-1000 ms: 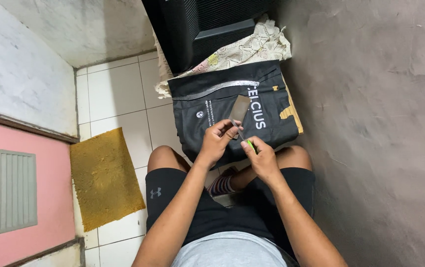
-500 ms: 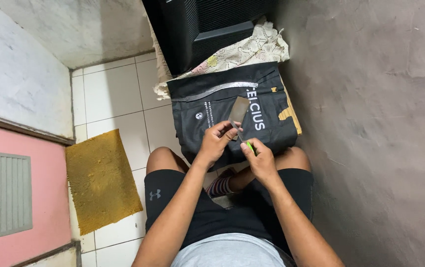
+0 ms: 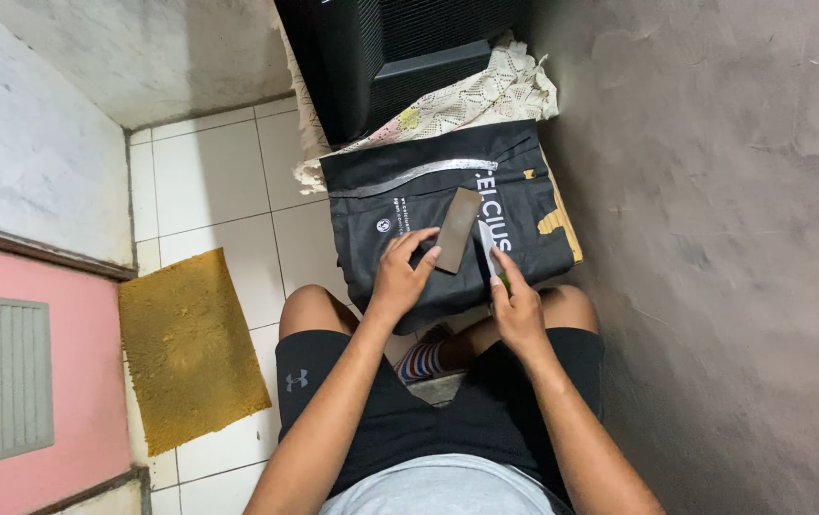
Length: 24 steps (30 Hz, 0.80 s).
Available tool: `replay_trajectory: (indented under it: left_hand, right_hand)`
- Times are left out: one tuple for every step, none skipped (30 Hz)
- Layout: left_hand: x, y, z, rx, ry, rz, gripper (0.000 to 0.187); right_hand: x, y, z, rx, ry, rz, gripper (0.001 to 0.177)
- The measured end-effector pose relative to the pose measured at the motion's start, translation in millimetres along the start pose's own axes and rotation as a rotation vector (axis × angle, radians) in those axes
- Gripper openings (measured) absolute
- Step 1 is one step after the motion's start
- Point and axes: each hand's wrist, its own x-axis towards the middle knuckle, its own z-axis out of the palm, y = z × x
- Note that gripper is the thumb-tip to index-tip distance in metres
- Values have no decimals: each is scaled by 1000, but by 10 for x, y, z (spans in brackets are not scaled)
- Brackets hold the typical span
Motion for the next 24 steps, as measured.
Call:
replay_trajectory:
  left_hand:
    - [9, -48, 10, -1, -1, -2, 30]
    - [21, -97, 17, 88, 23, 41, 31]
    - [34, -146, 23, 178, 47, 84, 32]
    - [31, -167, 14, 177, 48, 83, 32]
    - [31, -189, 6, 264, 25, 70, 33]
    - [24, -211, 6, 350, 1, 56, 33]
    - [18, -249, 16, 349, 0, 54, 33]
    - [7, -288, 22, 397, -12, 71, 33]
    - [-3, -330, 29, 445, -25, 88, 33]
    - [3, -311, 29, 443, -29, 83, 33]
    - [7, -293, 28, 454, -47, 80, 33]
    - [14, -280, 20, 466, -61, 77, 33]
    - [2, -275, 20, 466, -63, 73, 33]
    - [4, -268, 14, 484, -72, 82, 31]
    - [7, -259, 11, 502, -80, 90, 28]
    - [1, -275, 14, 501, -87, 87, 28]
    - [-7, -290, 17, 512, -86, 90, 27]
    - [17, -300, 31, 521, -83, 98, 25]
    - [20, -310, 33, 518, -87, 100, 25]
    - [17, -320, 35, 528, -86, 101, 26]
    - [11, -330, 36, 537, -85, 102, 26]
    - [18, -331, 38, 535, -88, 101, 26]
    - [23, -332, 39, 533, -90, 104, 26]
    - [28, -335, 31, 533, -90, 107, 25]
  right_hand:
    - [10, -49, -14, -1, -1, 2, 52]
    - [26, -100, -26, -39, -9, 11, 51]
    - [42, -152, -37, -76, -17, 19, 51]
    - [72, -116, -19, -77, -18, 19, 51]
    - [105, -78, 0, -110, -23, 21, 51]
    - [130, -35, 14, -143, -29, 26, 51]
    - [154, 22, 35, -144, -29, 28, 51]
    - [171, 78, 60, -183, -20, -7, 51]
    - [190, 136, 86, -223, -10, -42, 51]
    - [202, 142, 88, -224, -12, -36, 51]
    - [212, 148, 92, -265, -24, -28, 50]
    - [231, 153, 102, -305, -36, -22, 49]
    - [215, 157, 91, -306, -40, -19, 49]
    - [208, 154, 81, -404, -57, -5, 48]
    - [200, 153, 68, -501, -74, 8, 47]
    - [207, 121, 63, -500, -76, 15, 47]
    - [213, 89, 56, -542, -100, 46, 47]
    - [244, 52, 34, -586, -119, 75, 47]
    - [253, 11, 25, -587, -117, 80, 47]
    - [264, -29, 16, -610, -137, 103, 49]
    - [270, -69, 8, -632, -157, 125, 50]
    - [323, -73, 18, -633, -159, 129, 50]
    - [374, -76, 28, -637, -171, 156, 49]
    - [428, -82, 46, -639, -183, 180, 48]
